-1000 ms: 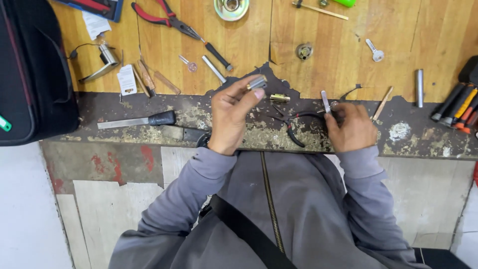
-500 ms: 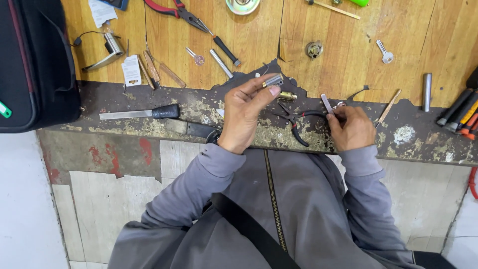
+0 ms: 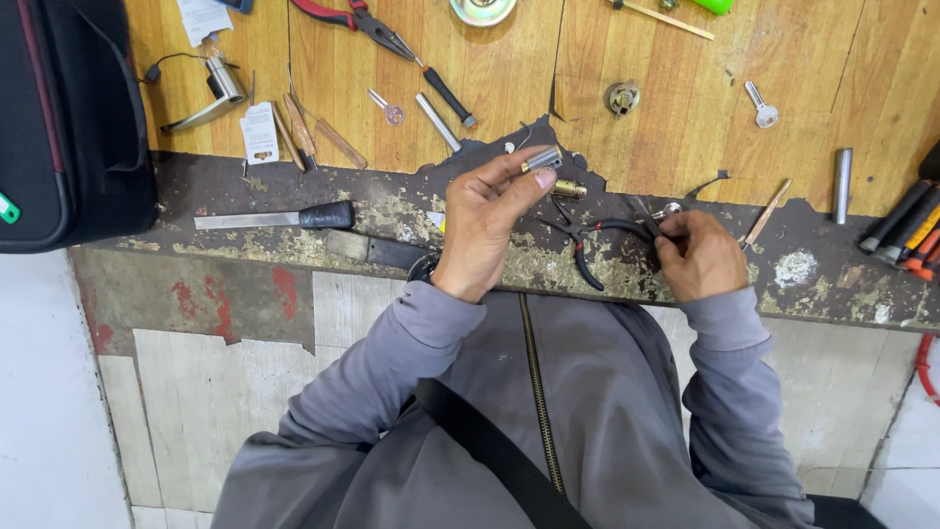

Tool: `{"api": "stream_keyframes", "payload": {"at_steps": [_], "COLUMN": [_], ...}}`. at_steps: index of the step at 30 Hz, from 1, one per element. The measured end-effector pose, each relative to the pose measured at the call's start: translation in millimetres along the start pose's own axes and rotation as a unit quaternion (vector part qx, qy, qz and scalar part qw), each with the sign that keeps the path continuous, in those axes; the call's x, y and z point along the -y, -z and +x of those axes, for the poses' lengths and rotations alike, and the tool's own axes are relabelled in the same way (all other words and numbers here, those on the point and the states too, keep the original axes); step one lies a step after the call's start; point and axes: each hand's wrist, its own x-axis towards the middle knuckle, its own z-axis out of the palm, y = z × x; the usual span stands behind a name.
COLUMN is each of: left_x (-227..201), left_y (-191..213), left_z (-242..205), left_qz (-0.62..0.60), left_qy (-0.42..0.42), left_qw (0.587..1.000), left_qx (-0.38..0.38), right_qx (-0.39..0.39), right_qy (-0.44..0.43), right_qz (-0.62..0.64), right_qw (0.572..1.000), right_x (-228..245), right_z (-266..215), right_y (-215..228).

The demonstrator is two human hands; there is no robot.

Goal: A locksmith is adjusting or replacing the internal pins of a lock cylinder at a workbench.

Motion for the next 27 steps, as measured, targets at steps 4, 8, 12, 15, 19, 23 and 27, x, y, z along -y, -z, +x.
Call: {"api": "stream_keyframes", "payload": {"at_steps": [4, 8, 12, 15, 19, 23, 27], "left_x": [-5.3, -21.3, -25.1, -26.6, -26.9, -28.8, -13.3], "left_y": [-2.3, -7.8, -11.4, -15.4, -19.3, -21.0, -17.2], "left_z": [-1.1, -3.6, -6.7, -8.6, -11.8, -13.5, -9.7], "left_qz": [0.005, 0.078, 0.115, 0.112, 0.127, 0.151, 0.105], "left_qy": [-0.001, 0.021, 0.024, 0.025, 0.021, 0.017, -0.04], "left_qw": [1.0, 0.997, 0.993, 0.993, 0.991, 0.988, 0.993], "left_qx": [0.0, 0.011, 0.034, 0.041, 0.034, 0.027, 0.031], "right_qx": [0.014, 0.007, -0.025, -0.106, -0.181, -0.211, -0.264], "right_qy": [-0.013, 0.052, 0.148, 0.207, 0.278, 0.325, 0.368], "right_qz": [0.067, 0.302, 0.556, 0.517, 0.487, 0.456, 0.441], "right_qw": [0.998, 0.952, 0.817, 0.824, 0.808, 0.801, 0.775], "right_x": [28.0, 57.0, 87.7, 134.9, 174.0, 186.8, 192.0], "right_z": [-4.4, -11.0, -19.2, -27.3, -27.5, -25.5, -13.3], "right_y": [32.0, 77.3, 100.4, 118.1, 117.5, 109.7, 102.8]}}
